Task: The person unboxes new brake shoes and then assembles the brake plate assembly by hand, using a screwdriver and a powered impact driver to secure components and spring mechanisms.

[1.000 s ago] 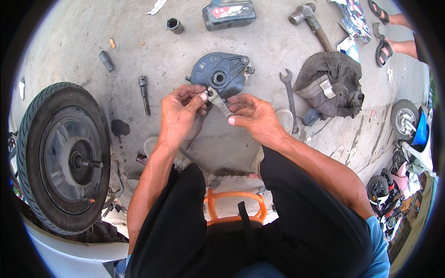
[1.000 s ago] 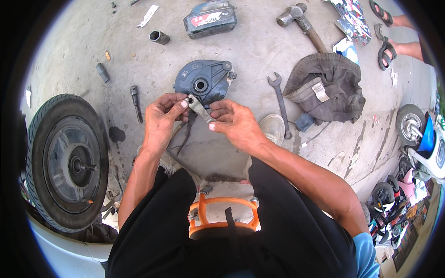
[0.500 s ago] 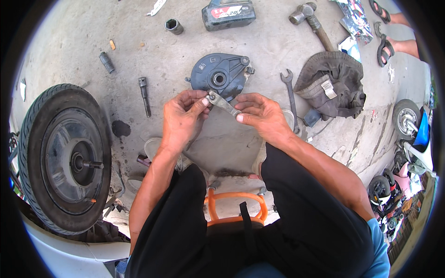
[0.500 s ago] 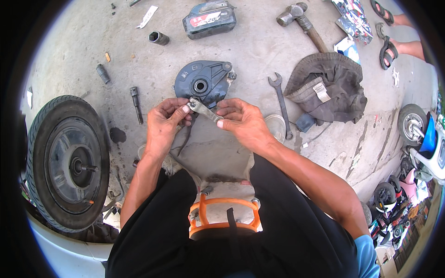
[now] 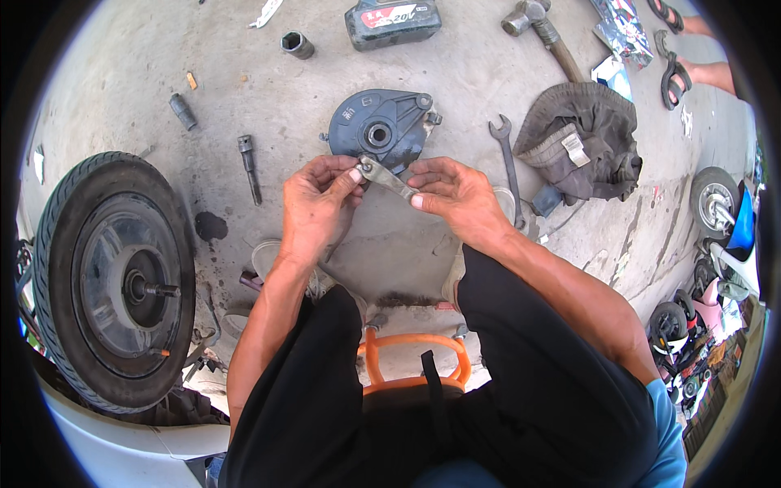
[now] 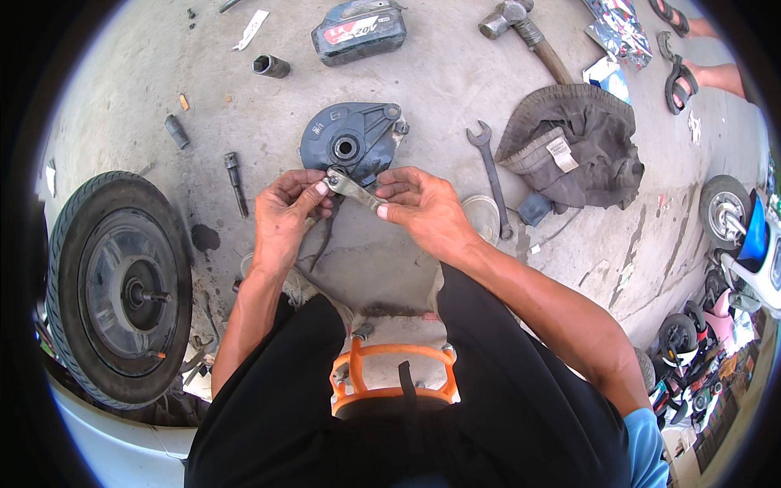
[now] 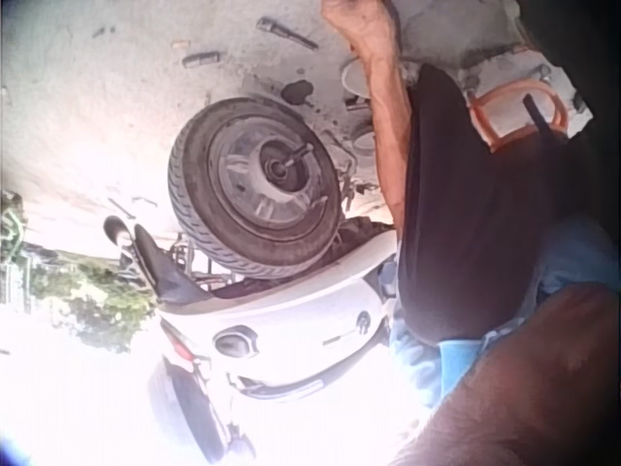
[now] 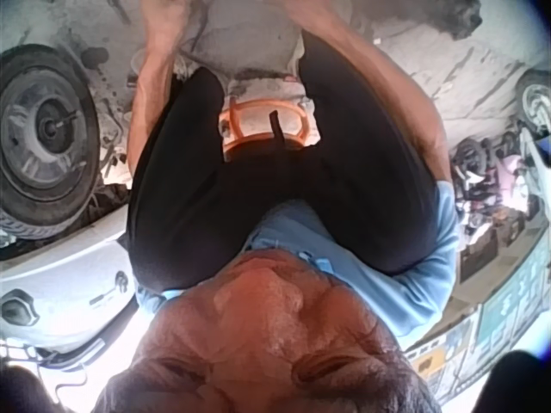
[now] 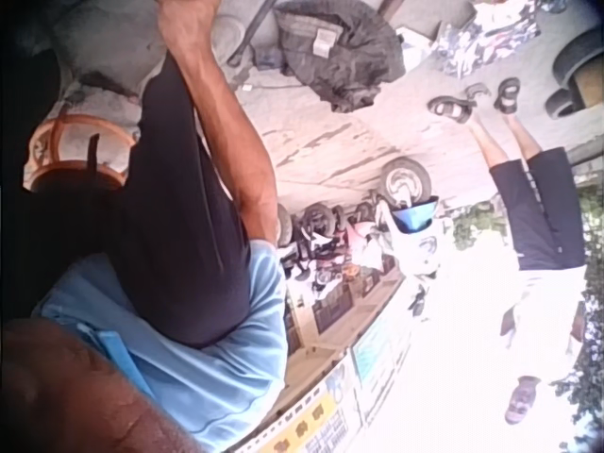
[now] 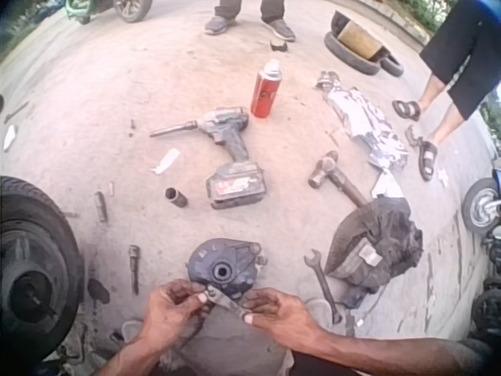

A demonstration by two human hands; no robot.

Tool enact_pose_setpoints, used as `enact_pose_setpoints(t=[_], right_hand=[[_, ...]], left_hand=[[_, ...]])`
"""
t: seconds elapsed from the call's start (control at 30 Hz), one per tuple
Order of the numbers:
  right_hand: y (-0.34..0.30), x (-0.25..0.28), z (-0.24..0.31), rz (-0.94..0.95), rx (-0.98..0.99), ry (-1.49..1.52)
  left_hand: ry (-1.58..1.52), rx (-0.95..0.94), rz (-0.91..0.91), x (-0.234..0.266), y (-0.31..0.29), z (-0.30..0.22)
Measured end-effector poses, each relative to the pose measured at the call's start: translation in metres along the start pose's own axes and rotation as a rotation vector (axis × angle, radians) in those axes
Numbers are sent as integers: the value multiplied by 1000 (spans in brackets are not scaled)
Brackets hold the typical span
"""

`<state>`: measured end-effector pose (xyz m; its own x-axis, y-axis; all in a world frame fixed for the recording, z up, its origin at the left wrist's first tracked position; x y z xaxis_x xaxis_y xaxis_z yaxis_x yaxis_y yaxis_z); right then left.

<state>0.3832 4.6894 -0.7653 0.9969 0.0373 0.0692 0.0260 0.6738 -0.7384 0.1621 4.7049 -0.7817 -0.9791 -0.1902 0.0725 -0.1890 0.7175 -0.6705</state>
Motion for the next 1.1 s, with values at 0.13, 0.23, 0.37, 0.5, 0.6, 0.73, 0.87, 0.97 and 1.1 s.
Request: enact_pose_setpoints(t=[0.13,0.23,0.37,0.5,0.6,0.73,0.87,0.97,1.1], right_hand=[[2,0,-6,-15,14,-11],[3,-1,-6,-21,41,-29],[2,-1,-5,-27,23,-28],[2,0,-5,-25,25,-34],[1,1,-4,0,-3,-4],[-7,0,2,30,3,67],[-13,2,4,40,-20,134],[-14,5,8,29,24,195],[-14,7,15,12,92,159]], left_hand=[[10,4,8,-3,0,-1],[23,-11,-3,-1,-1,-2],[17,-8,1,-1,-1,-3],[65,-13,2,-2,0,-5],[67,-11,0,-2,0,-6],[72,-4,-11,1,0,-7],[7,-8,35,2,-4,-9],[-50,-10,57,4,-6,-9],[-68,-46,85,9,-9,-7]])
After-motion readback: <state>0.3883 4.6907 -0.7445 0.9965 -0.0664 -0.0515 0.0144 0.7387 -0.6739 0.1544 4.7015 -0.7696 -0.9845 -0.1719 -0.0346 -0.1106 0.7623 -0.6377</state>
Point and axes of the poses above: each hand's wrist, its own y-axis towards the middle knuckle, its own x-axis out of the back of the hand, z = x × y, the point moved 4 cm from there along y, towards the middle knuckle, and after that the axes turned 14 degrees about -z, right-handed, at the moved point
